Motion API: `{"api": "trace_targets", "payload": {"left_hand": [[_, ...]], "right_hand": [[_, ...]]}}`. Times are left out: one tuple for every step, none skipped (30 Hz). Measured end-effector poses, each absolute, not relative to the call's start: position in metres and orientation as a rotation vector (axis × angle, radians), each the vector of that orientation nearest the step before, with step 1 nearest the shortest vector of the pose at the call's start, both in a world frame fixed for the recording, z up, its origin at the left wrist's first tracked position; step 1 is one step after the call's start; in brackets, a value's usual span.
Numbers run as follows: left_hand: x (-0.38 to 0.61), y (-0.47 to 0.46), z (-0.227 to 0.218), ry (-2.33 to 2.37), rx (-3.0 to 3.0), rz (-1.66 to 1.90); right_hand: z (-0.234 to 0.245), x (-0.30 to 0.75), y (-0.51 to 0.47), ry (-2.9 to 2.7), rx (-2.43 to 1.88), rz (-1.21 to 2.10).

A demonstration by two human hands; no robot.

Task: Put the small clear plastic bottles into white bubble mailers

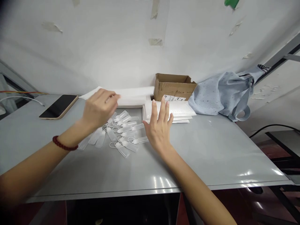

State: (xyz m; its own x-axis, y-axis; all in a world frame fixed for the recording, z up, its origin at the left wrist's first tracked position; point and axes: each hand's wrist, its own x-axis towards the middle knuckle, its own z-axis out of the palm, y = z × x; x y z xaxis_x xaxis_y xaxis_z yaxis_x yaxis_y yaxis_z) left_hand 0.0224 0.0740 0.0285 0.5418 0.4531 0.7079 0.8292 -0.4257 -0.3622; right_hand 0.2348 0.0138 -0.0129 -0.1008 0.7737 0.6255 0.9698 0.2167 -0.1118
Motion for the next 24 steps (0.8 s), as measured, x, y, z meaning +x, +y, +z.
{"api": "trace_targets", "payload": {"left_hand": [[0.027,0.061,0.025,-0.969,-2.085,-0.683],[0.033,0.049,0.021,-0.839,-2.113,-0.699],[0.039,0.037,0.018,-0.726,-2.149,-0.706],[0.044,0.027,0.014,-0.645,-2.179,-0.726],[0.048,0.019,0.011,-0.594,-2.206,-0.740],[0.051,0.012,0.009,-0.566,-2.227,-0.737],[0.052,0.008,0.008,-0.564,-2.237,-0.742],[0.052,0.006,0.007,-0.580,-2.247,-0.738],[0.050,0.006,0.006,-0.611,-2.254,-0.738],[0.046,0.008,0.006,-0.656,-2.265,-0.741],[0.042,0.011,0.005,-0.711,-2.280,-0.748],[0.037,0.015,0.006,-0.781,-2.292,-0.776],[0.032,0.019,0.006,-0.871,-2.302,-0.822],[0.026,0.023,0.007,-0.983,-2.305,-0.891],[0.021,0.026,0.008,-1.118,-2.297,-0.977],[0.016,0.029,0.010,-1.267,-2.280,-1.072],[0.011,0.031,0.012,-1.433,-2.257,-1.182],[0.007,0.033,0.015,-1.614,-2.247,-1.304],[0.004,0.033,0.017,-1.820,-2.250,-1.459],[0.001,0.034,0.019,-2.037,-2.251,-1.632],[-0.001,0.034,0.020,-2.242,-2.251,-1.791],[-0.003,0.035,0.021,-2.419,-2.238,-1.939],[-0.004,0.035,0.022,-2.549,-2.208,-2.064],[-0.006,0.035,0.022,-2.626,-2.169,-2.150]], "right_hand": [[-0.010,0.233,0.012,-1.917,-1.528,-0.517],[-0.007,0.232,0.009,-1.916,-1.469,-0.568],[-0.005,0.231,0.007,-1.931,-1.437,-0.594],[-0.004,0.230,0.005,-1.963,-1.426,-0.595],[-0.003,0.230,0.004,-2.005,-1.426,-0.578],[-0.003,0.230,0.004,-2.055,-1.428,-0.551],[-0.004,0.231,0.005,-2.107,-1.423,-0.522],[-0.006,0.233,0.007,-2.151,-1.416,-0.498],[-0.008,0.235,0.009,-2.177,-1.411,-0.485],[-0.009,0.237,0.012,-2.181,-1.413,-0.486],[-0.011,0.239,0.014,-2.170,-1.426,-0.492],[-0.012,0.241,0.017,-2.150,-1.444,-0.499],[-0.012,0.243,0.019,-2.126,-1.463,-0.505],[-0.011,0.245,0.021,-2.106,-1.479,-0.507],[-0.011,0.246,0.022,-2.089,-1.490,-0.510],[-0.010,0.247,0.023,-2.075,-1.499,-0.512],[-0.009,0.248,0.023,-2.067,-1.501,-0.514],[-0.008,0.249,0.023,-2.064,-1.499,-0.514],[-0.007,0.249,0.023,-2.063,-1.492,-0.513],[-0.007,0.248,0.022,-2.066,-1.483,-0.509],[-0.008,0.248,0.022,-2.071,-1.472,-0.501],[-0.008,0.247,0.022,-2.075,-1.462,-0.492],[-0.009,0.246,0.021,-2.077,-1.457,-0.482],[-0.010,0.245,0.021,-2.076,-1.457,-0.472]]}}
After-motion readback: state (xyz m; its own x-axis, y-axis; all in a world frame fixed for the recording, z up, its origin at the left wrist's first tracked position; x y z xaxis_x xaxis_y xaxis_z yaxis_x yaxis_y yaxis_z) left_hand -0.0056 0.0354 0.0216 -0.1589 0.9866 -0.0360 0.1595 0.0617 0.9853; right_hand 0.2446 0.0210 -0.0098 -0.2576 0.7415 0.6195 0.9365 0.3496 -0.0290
